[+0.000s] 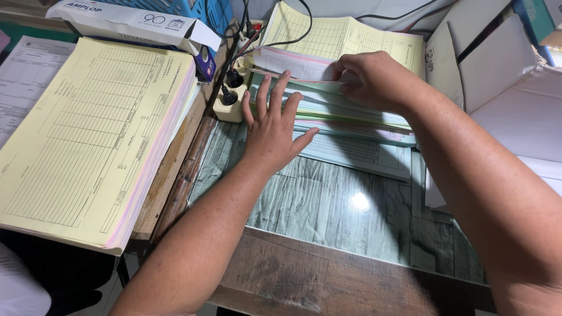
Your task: Sorting, folding, and organizing various printed forms and envelopes on a desk.
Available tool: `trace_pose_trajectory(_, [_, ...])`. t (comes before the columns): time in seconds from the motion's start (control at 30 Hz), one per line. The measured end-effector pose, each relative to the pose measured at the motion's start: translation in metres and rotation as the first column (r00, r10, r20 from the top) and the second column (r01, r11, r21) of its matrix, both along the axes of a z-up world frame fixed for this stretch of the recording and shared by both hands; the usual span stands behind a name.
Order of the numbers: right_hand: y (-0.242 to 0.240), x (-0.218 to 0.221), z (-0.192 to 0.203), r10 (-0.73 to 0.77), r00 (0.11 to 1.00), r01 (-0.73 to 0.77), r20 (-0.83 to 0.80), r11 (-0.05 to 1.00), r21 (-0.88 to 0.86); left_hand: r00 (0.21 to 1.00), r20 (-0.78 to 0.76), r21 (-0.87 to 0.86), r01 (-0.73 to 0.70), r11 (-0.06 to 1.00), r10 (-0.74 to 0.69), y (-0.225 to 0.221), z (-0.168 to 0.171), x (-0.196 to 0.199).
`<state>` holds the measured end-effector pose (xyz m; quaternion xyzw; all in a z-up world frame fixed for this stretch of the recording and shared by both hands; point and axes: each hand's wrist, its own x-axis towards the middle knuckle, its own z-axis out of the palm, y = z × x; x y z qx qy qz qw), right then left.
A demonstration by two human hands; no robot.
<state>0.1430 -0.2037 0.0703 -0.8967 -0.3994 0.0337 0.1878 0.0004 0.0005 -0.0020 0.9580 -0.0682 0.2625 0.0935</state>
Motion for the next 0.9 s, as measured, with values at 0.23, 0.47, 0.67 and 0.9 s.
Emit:
trace_pose_trajectory(0.23, [0.003, -0.008, 0.000, -0.057, 0.978, 0.094, 0.201, 0.979, -0.179, 1.000, -0.015, -0.022, 0.009, 1.000, -0.010, -0.001, 0.002, -0.001])
trace_pose_trajectory(0.47, [0.000, -0.011, 0.006, -0.113, 0.974, 0.134, 0.198, 0.986, -0.098, 1.000, 0.009, -0.007, 0.023, 1.000, -0.023, 0.000, 0.003, 0.000])
trace_pose_trajectory(0.67, [0.000, -0.012, 0.009, -0.127, 0.975, 0.139, 0.184, 0.989, -0.056, 0.995, 0.087, 0.009, 0.048, 0.999, -0.048, 0.001, 0.000, 0.002])
trace_pose_trajectory(0.9, [-0.001, -0.024, -0.001, -0.038, 0.872, 0.109, 0.488, 0.987, -0.117, 0.996, 0.051, -0.016, 0.069, 0.997, -0.068, 0.002, -0.003, 0.003])
